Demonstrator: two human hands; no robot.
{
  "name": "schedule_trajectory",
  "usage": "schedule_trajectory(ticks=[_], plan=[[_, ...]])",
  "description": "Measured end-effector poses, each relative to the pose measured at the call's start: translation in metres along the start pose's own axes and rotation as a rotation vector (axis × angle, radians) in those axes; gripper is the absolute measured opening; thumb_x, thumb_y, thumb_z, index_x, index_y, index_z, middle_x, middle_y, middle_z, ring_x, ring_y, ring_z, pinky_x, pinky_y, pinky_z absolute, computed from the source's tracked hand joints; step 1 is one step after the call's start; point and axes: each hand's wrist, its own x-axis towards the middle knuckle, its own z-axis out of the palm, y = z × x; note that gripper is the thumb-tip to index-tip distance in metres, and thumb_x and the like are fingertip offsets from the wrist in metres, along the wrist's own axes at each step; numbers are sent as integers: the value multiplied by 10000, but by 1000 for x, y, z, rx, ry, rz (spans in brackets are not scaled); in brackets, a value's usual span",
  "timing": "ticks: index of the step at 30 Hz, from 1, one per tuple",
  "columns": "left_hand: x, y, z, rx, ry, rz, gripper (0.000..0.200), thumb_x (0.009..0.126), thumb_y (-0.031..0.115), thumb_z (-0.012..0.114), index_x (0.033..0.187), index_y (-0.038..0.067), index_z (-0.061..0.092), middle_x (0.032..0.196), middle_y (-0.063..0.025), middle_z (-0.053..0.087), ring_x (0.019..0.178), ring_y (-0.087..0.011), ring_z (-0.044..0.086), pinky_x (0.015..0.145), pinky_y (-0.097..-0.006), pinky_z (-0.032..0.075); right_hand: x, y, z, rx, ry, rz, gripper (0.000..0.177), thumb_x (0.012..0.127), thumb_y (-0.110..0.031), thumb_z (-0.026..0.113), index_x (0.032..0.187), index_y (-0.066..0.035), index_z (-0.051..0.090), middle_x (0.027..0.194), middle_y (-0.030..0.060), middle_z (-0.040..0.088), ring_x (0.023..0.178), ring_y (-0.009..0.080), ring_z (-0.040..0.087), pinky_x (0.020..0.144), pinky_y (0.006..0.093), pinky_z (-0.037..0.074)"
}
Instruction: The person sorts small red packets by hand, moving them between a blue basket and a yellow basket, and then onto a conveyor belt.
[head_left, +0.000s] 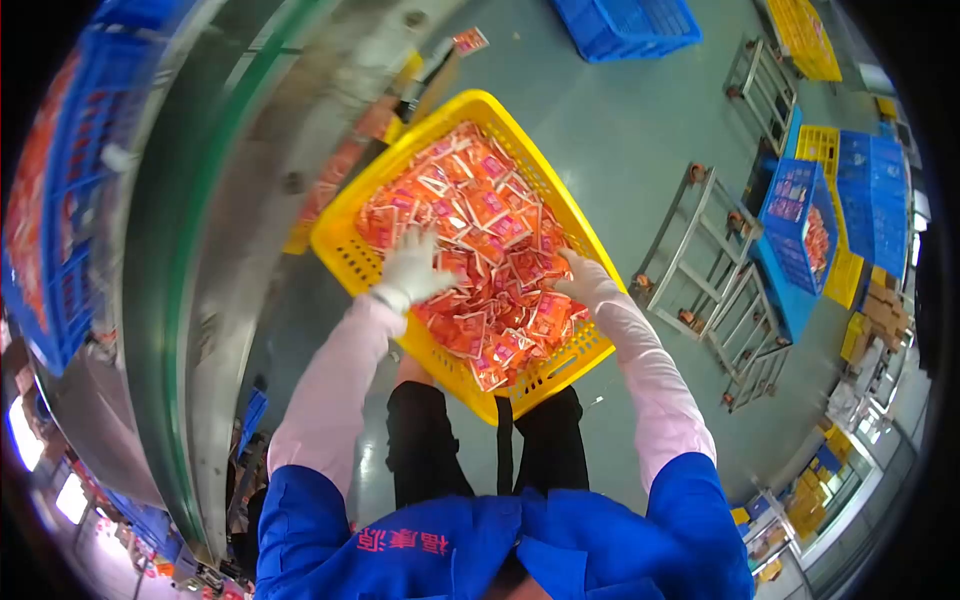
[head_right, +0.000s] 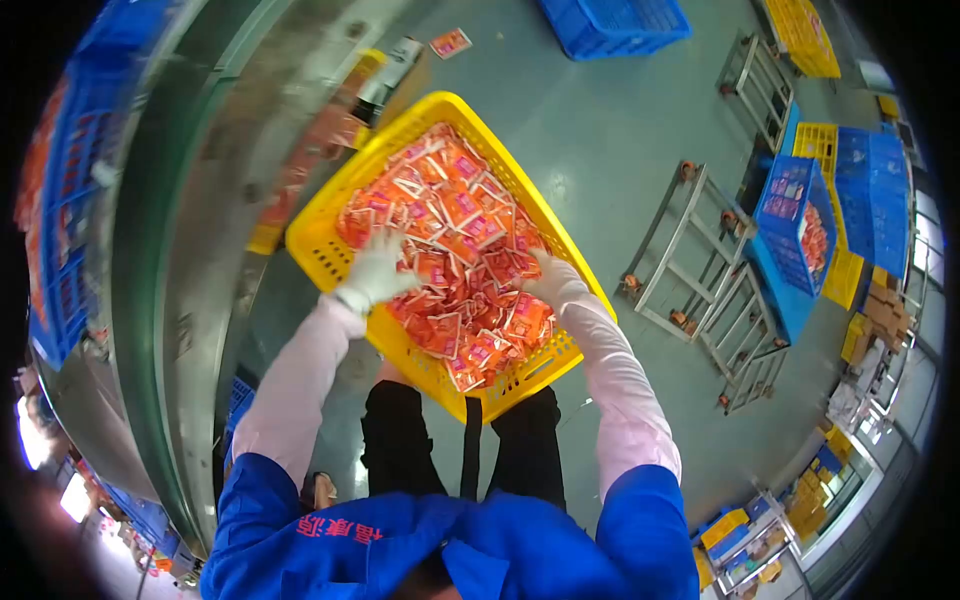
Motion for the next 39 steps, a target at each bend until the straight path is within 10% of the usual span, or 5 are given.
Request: schedule_trajectory(ticks=[13,21,27,33,39], plan=[[156,10,129,-205,-43,-130,867,759,661,663,1461,200,448,1463,-223,416,1333,-394,442,1071,-560,348,142,58,131,943,315,-28,1037,686,-547,819,1475,-76,338,1230,232,631,1148,347,619,988,401,477],[136,19,105,67,-137,-225,1101,632,769,719,1476,128,418,1495,-310,328,1470,-432,175,1067,-638,317,142,42,122,-108,250,122,1152,667,-814,633,1487,-55,356,1489,309,332,1374,442,354,1130,485,333],[103,8,138,-461,-198,-57,965,724,626,757,1428,51,434,1373,-251,514,1242,-370,542,1049,-409,428,129,31,124,773,67,33,654,710,-535,816,1146,-70,668,808,78,711,791,201,685,746,362,553],[40,31,192,-1646,-292,-381,725,881,193,746,1460,54,331,1325,-81,558,1179,-187,569,1025,-352,466,96,16,133,1409,-206,58,529,749,-174,849,1212,-27,640,1053,61,703,949,176,661,842,318,526],[-33,72,108,-1655,-54,-159,565,862,39,702,1368,63,451,1274,-64,587,1163,-182,580,1006,-347,493,22,-14,102,1547,-107,-53,439,844,-106,741,1250,-29,591,1077,79,681,954,199,664,811,336,559]])
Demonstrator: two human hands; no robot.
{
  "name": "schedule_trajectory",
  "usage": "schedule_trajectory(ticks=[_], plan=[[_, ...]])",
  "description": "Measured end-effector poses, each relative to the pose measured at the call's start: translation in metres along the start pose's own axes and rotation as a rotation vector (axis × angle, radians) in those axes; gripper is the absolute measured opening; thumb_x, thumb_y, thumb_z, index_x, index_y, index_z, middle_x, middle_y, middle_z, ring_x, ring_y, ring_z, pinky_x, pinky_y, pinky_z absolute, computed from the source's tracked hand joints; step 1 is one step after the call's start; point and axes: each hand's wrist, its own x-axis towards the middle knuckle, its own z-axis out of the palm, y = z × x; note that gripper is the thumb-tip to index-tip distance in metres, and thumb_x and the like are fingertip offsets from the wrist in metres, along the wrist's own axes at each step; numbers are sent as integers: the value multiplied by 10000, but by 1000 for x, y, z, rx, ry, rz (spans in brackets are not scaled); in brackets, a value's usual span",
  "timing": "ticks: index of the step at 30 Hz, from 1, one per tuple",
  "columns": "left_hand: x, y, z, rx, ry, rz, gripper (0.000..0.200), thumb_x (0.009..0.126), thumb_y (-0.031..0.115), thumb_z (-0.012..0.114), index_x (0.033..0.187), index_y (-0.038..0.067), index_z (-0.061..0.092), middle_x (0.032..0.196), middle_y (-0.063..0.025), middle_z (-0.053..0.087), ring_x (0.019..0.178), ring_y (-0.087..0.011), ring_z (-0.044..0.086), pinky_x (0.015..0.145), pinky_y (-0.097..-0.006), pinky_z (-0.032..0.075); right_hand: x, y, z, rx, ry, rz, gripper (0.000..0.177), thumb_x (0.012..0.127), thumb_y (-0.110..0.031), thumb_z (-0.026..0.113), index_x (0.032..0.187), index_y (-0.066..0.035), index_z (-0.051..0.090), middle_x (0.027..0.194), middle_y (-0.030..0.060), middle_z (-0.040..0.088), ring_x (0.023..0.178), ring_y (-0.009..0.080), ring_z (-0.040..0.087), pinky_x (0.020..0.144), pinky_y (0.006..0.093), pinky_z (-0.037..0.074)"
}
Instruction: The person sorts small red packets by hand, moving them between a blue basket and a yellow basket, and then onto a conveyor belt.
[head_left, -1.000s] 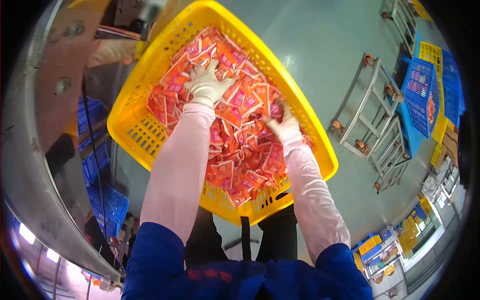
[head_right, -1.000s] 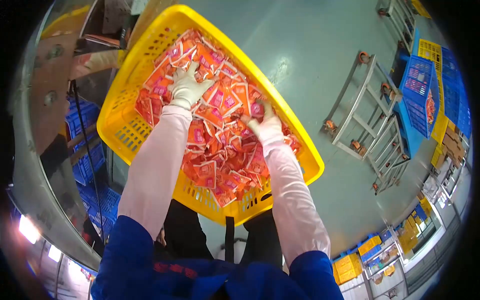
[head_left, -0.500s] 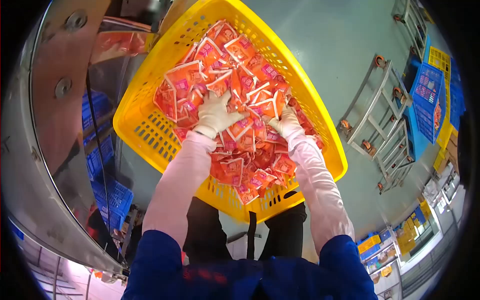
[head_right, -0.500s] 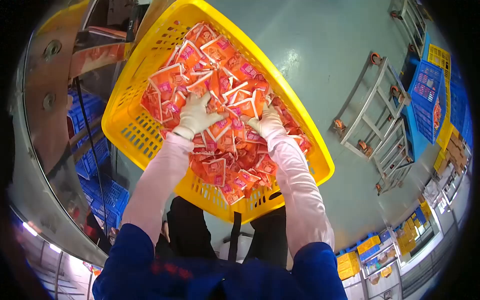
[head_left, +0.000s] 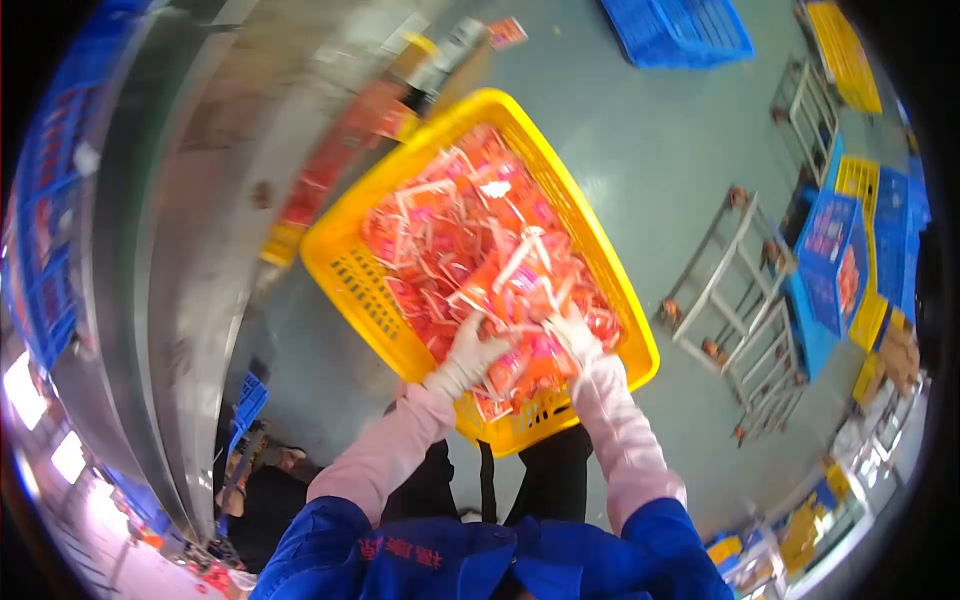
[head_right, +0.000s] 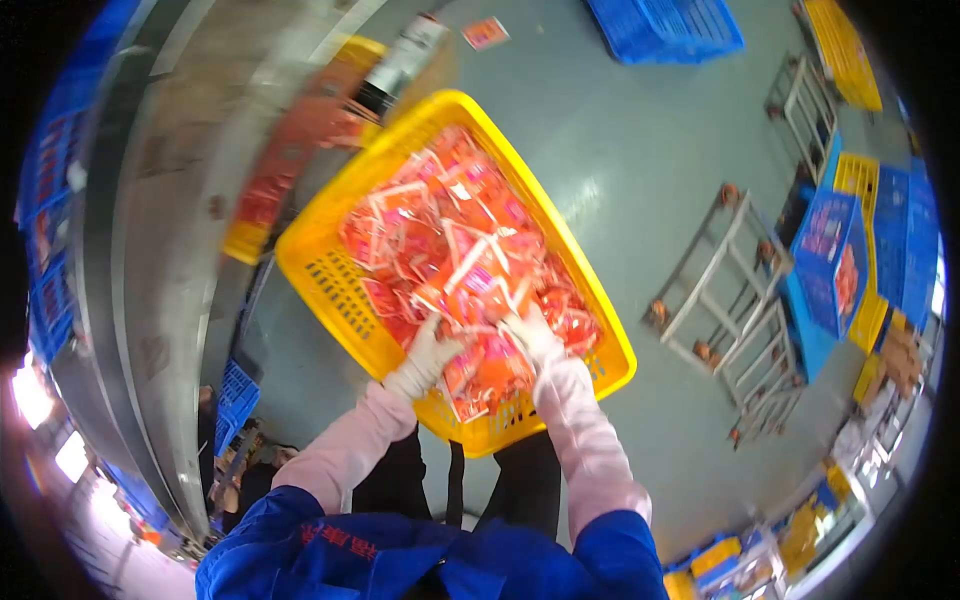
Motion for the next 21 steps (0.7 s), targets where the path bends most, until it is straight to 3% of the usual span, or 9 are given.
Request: schedule_trajectory(ticks=[3,7,13,14,16,17,19,20,21], plan=[[-68,77,25,132,-35,131,576,846,57,727,1355,43,458,1269,-74,590,1157,-181,584,995,-348,496,-102,-79,90,216,107,43,696,879,-37,676,1476,-113,325,1246,126,589,1032,292,658,842,447,593],[-171,183,41,-143,-88,304,658,810,86,777,1376,38,444,1306,-75,572,1190,-186,568,1020,-369,473,-179,-145,173,-169,-160,-225,662,897,-88,675,1470,-113,344,1279,96,572,1062,267,645,882,424,582],[-352,435,-30,-171,-91,817,741,747,21,801,1395,30,440,1315,-74,578,1144,-197,600,995,-378,492,-235,-274,487,-494,-499,-646,714,900,-210,682,1496,-87,308,1336,125,542,1082,263,633,876,410,557],[-366,473,-58,14,181,935,671,776,-2,766,1371,29,456,1267,-77,603,1076,-183,629,918,-354,535,-230,-288,540,-479,-585,-693,726,901,-231,683,1500,-83,302,1345,129,537,1086,263,631,875,407,553],[-385,557,-113,121,296,1133,508,895,165,686,1338,19,484,1234,-98,616,1021,-161,646,830,-301,559,-212,-310,641,-406,-694,-719,751,902,-271,686,1509,-74,290,1364,139,528,1093,262,627,873,402,544],[-378,587,-163,385,556,1151,652,870,321,690,1381,-5,449,1293,-155,586,1122,-229,605,923,-330,504,-210,-316,670,-408,-667,-700,765,902,-291,687,1513,-69,284,1374,144,523,1096,261,625,872,400,540],[-369,621,-235,630,1035,1107,944,790,549,716,1453,-34,382,1410,-251,504,1320,-320,482,1074,-360,380,-215,-316,676,-484,-562,-783,792,901,-336,686,1521,-61,276,1360,164,527,1095,262,619,884,379,530],[-369,615,-253,676,1218,971,902,816,536,703,1440,-40,400,1337,-254,557,1275,-308,520,1060,-374,393,-213,-315,661,-543,-505,-857,805,900,-360,683,1524,-57,275,1336,181,537,1091,264,616,895,360,523],[-365,595,-258,786,1291,1133,800,845,482,700,1404,-32,447,1270,-228,588,1214,-290,554,1036,-365,411,-196,-315,636,-626,-514,-944,728,905,-355,672,1489,-54,360,1284,181,573,1062,247,633,882,332,518]])
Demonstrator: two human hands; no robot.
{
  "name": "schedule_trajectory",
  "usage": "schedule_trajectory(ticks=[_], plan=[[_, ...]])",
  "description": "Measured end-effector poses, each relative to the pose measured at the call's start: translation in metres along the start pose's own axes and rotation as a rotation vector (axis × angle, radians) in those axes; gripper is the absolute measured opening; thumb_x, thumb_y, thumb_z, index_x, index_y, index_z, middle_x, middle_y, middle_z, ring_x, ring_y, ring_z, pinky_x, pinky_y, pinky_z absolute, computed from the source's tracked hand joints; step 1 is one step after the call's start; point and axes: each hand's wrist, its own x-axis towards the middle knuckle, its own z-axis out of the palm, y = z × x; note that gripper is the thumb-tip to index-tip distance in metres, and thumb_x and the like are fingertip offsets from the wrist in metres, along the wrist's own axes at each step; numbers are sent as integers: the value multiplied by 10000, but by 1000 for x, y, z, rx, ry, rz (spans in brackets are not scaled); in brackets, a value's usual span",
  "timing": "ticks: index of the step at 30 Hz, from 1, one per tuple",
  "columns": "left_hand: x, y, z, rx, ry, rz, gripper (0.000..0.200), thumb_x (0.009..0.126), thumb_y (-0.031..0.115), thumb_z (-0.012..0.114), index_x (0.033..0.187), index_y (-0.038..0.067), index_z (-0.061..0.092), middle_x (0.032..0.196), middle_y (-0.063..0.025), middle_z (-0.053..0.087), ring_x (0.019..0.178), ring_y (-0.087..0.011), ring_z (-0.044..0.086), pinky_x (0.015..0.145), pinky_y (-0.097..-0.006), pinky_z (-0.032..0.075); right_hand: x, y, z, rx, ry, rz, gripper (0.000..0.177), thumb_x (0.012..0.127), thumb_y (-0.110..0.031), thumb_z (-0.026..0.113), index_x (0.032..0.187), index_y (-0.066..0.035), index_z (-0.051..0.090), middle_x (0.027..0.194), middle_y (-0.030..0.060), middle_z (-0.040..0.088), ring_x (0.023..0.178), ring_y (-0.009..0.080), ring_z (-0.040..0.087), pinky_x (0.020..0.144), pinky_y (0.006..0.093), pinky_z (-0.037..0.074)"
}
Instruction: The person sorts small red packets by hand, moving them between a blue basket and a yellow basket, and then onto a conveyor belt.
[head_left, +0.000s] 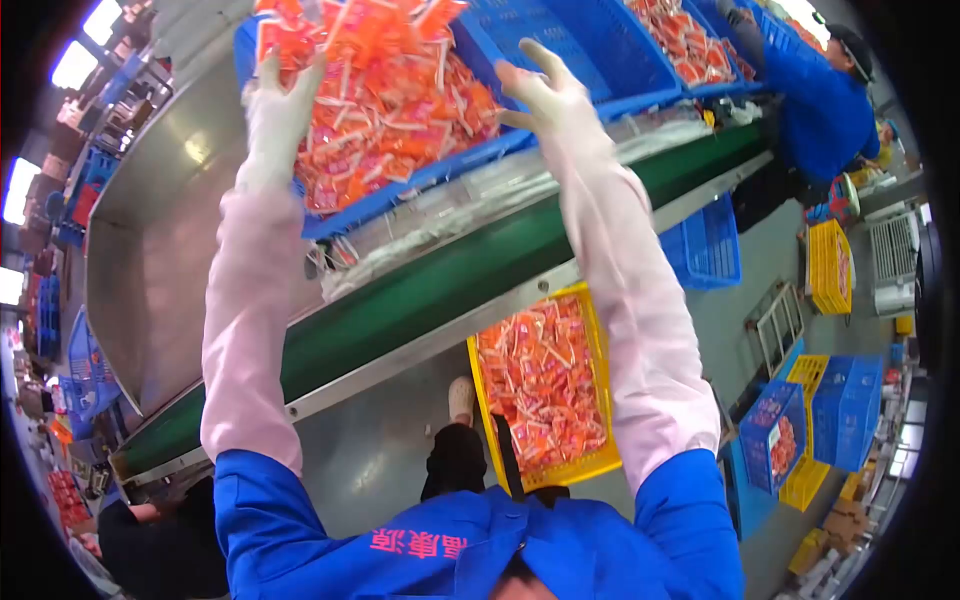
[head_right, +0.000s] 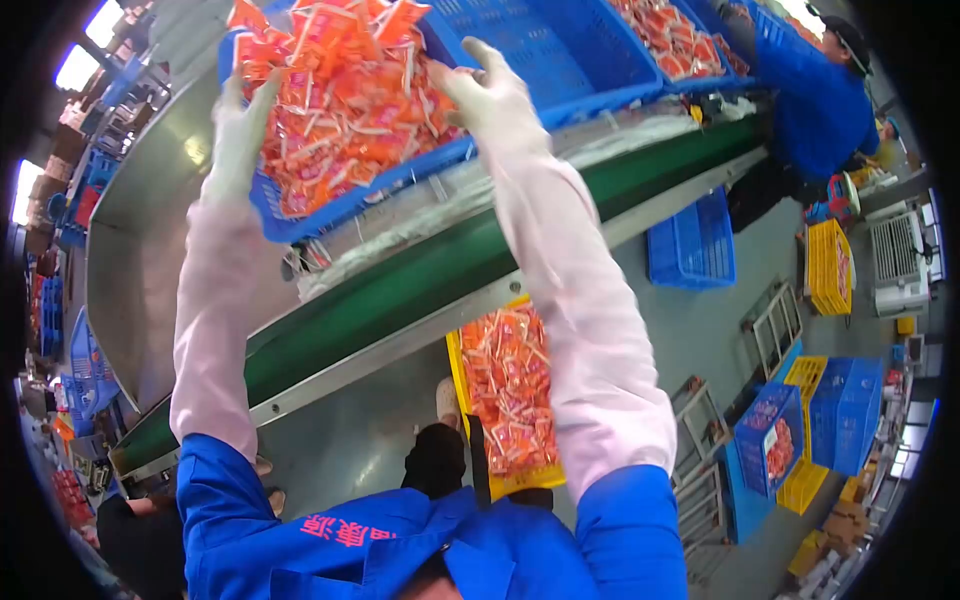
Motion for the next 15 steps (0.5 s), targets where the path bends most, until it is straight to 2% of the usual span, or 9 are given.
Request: schedule_trajectory(ticks=[1,4,6,8,9,10,13,14,15], plan=[[-30,-5,-2,42,96,174,699,874,428,697,1368,-24,494,1204,-202,618,1153,-271,588,1012,-356,429,-21,16,-28,-86,-125,-66,592,915,-300,662,1410,-33,478,1205,150,632,999,214,656,840,319,525],[-174,45,4,-529,-362,-95,244,914,147,658,1107,-3,650,1050,-83,643,992,-172,617,869,-272,480,-117,61,-111,-201,-304,305,390,932,-221,613,1259,-9,600,985,81,706,887,128,639,792,269,503],[-259,70,27,-394,-884,0,285,904,247,677,1078,22,663,1047,-87,666,980,-198,632,885,-324,480,-190,131,-176,-253,-336,479,415,922,-262,635,1254,-16,605,1031,84,703,933,141,655,813,272,514],[-353,49,89,-457,-1341,-171,375,866,271,704,1162,48,645,1102,-145,660,1045,-281,628,924,-371,479,-272,202,-218,-297,-188,911,442,899,-231,614,1294,-33,596,1060,60,699,898,138,648,789,265,517],[-399,31,124,-398,-1510,-181,450,850,287,714,1217,45,624,1141,-164,657,1094,-320,622,954,-400,474,-318,251,-241,-370,-215,931,436,905,-244,612,1301,-60,605,1066,60,693,881,132,634,786,262,515],[-451,-2,164,-263,-1457,-106,553,831,365,728,1249,27,595,1180,-195,641,1129,-346,605,974,-415,466,-365,291,-260,-470,-285,1016,630,877,-430,678,1396,-107,524,1154,138,681,1071,212,646,852,359,534],[-517,-61,271,182,-1590,-48,822,781,518,752,1341,-25,494,1351,-272,530,1258,-380,524,1046,-416,433,-482,399,-283,-835,-360,1202,856,815,-567,694,1481,-116,404,1277,227,608,1230,341,565,999,437,464],[-541,-85,302,313,-1577,-51,870,748,555,759,1374,22,473,1401,-272,480,1299,-391,482,1073,-427,410,-504,421,-289,-829,-383,1328,1091,728,-678,713,1556,-153,235,1428,276,474,1363,401,426,1120,474,341],[-569,-104,328,446,-1553,-45,922,716,592,766,1407,69,453,1451,-271,431,1339,-403,439,1100,-438,387,-525,445,-293,-795,-382,1364,1091,728,-678,713,1556,-153,235,1428,276,474,1363,401,426,1120,474,341]])
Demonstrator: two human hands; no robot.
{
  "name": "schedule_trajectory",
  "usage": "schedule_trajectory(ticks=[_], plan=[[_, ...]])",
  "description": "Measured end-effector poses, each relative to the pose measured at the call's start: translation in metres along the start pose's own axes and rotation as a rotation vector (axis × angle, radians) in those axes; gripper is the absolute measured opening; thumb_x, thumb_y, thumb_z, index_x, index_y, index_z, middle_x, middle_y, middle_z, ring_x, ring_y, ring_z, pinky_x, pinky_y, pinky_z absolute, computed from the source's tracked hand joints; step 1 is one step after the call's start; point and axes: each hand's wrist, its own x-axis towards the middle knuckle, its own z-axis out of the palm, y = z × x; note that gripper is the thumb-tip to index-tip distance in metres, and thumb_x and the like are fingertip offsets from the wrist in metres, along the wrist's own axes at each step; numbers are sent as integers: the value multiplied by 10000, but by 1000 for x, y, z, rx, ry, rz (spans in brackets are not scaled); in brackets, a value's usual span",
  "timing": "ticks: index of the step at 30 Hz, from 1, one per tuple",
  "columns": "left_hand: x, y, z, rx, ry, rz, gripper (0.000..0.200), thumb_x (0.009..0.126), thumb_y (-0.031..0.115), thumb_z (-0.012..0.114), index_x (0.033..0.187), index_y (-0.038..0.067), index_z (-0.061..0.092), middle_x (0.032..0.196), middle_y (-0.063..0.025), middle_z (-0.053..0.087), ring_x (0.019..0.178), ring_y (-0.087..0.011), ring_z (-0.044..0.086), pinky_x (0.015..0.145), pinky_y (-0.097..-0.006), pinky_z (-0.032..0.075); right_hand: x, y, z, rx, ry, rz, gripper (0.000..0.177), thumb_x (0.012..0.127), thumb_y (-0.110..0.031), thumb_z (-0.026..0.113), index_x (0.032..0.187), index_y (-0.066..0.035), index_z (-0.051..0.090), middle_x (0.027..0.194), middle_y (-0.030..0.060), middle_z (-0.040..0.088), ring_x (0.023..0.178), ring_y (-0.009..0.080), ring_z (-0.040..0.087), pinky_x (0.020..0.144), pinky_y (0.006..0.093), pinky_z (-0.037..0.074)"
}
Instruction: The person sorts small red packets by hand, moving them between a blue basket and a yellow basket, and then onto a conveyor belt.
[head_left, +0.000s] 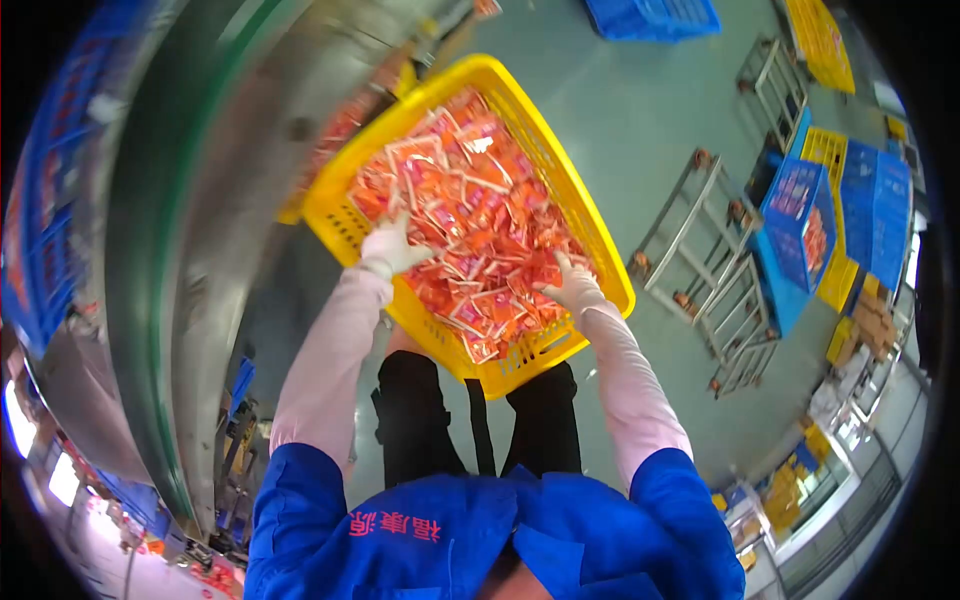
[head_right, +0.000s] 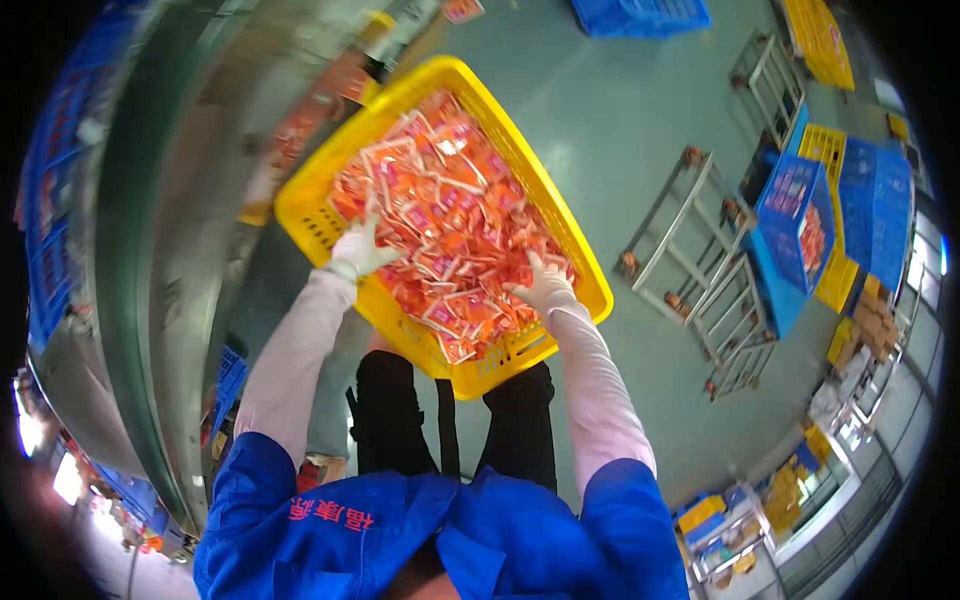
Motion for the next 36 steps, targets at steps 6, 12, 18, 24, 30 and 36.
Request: schedule_trajectory(ticks=[6,12,18,24,30,36], plan=[[23,45,125,130,-439,-92,1055,620,731,723,1466,199,383,1435,-254,439,1356,-410,414,1065,-705,254,80,37,84,664,90,8,1243,630,-634,817,1562,-109,184,1554,267,282,1435,419,289,1179,448,275],[-29,75,151,391,-290,103,1008,571,595,821,1363,79,471,1384,-199,489,1269,-401,486,963,-776,300,70,-5,115,166,24,-70,1223,554,-659,838,1466,-35,314,1413,272,452,1329,393,435,1102,425,389],[28,67,180,272,-310,-58,541,721,476,767,1070,69,692,1045,-166,687,978,-345,671,822,-511,538,108,1,122,178,26,224,712,707,-612,731,1213,-116,660,1164,240,656,1131,293,632,960,367,511],[-1,65,180,21,-123,-17,297,761,256,733,985,65,696,948,-205,678,887,-399,664,768,-483,546,91,6,139,1025,67,-93,566,663,-298,869,1138,-54,680,1130,121,704,1022,192,679,887,317,534],[-58,86,115,-234,151,235,260,731,209,768,901,52,650,883,-195,648,852,-399,652,729,-460,535,1,-18,84,1116,263,-500,756,672,-130,877,1329,-73,509,1224,75,639,1095,192,629,959,356,522],[-147,123,5,-511,399,482,265,716,223,785,862,67,627,792,-166,608,779,-376,633,675,-431,520,-174,-74,-9,1122,374,-396,825,671,-85,868,1379,-54,446,1262,79,600,1162,193,590,1011,344,484]])
